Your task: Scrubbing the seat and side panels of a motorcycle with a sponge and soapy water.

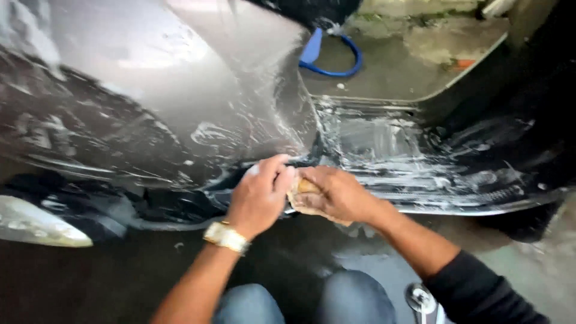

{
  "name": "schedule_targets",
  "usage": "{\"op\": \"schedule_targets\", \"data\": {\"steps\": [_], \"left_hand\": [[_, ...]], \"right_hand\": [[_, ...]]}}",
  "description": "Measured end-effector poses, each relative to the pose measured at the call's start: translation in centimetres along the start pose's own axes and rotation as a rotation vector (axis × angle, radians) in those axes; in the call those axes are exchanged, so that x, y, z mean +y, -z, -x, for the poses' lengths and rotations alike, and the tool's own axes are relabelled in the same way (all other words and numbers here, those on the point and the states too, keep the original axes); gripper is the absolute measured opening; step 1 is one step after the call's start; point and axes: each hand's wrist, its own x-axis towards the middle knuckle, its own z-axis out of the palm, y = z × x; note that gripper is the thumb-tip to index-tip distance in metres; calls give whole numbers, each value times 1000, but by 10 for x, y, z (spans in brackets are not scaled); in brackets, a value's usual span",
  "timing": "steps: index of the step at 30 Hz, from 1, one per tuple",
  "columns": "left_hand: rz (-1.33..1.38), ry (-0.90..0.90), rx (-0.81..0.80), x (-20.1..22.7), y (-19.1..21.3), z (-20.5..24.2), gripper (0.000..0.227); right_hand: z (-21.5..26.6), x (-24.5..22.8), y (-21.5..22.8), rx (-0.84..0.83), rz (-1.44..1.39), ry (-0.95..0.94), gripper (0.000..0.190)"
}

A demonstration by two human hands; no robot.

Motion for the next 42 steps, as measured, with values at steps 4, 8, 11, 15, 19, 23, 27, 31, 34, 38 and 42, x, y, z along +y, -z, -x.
{"op": "schedule_targets", "data": {"steps": [4, 8, 11, 15, 19, 23, 27, 31, 34, 38, 42], "left_hand": [[-54, -44, -414, -12, 17, 13, 49], [-185, -195, -398, -14, 4, 11, 52], [-118, -409, -305, -11, -10, 9, 45], [-160, -232, -424, -19, 1, 12, 39], [-107, -107, -547, -13, 1, 7, 34], [-181, -141, -465, -11, -3, 10, 31], [-181, -113, -441, -9, -9, 12, 29], [-171, -100, -417, -17, -16, 14, 32], [-405, -273, -214, -15, -32, 22, 31], [-613, -160, -514, 49, -53, 10, 43], [-344, 60, -1099, 111, -67, -24, 66]], "right_hand": [[53, 19, 76, -5, -79, -259, 35], [132, 141, 115, -291, 562, -872, 51], [98, 96, 80, -188, 416, -939, 48], [17, 48, 8, -4, 59, -115, 40], [50, 67, 53, -116, -43, -48, 45], [122, 149, 90, -8, 257, -501, 50], [69, 60, 39, 83, 96, -236, 39], [63, 57, 38, 86, 114, 19, 46], [123, 112, 91, -78, 421, -771, 48], [146, 116, 176, -58, 995, -470, 26], [144, 163, 300, -88, 1777, -441, 43]]}}
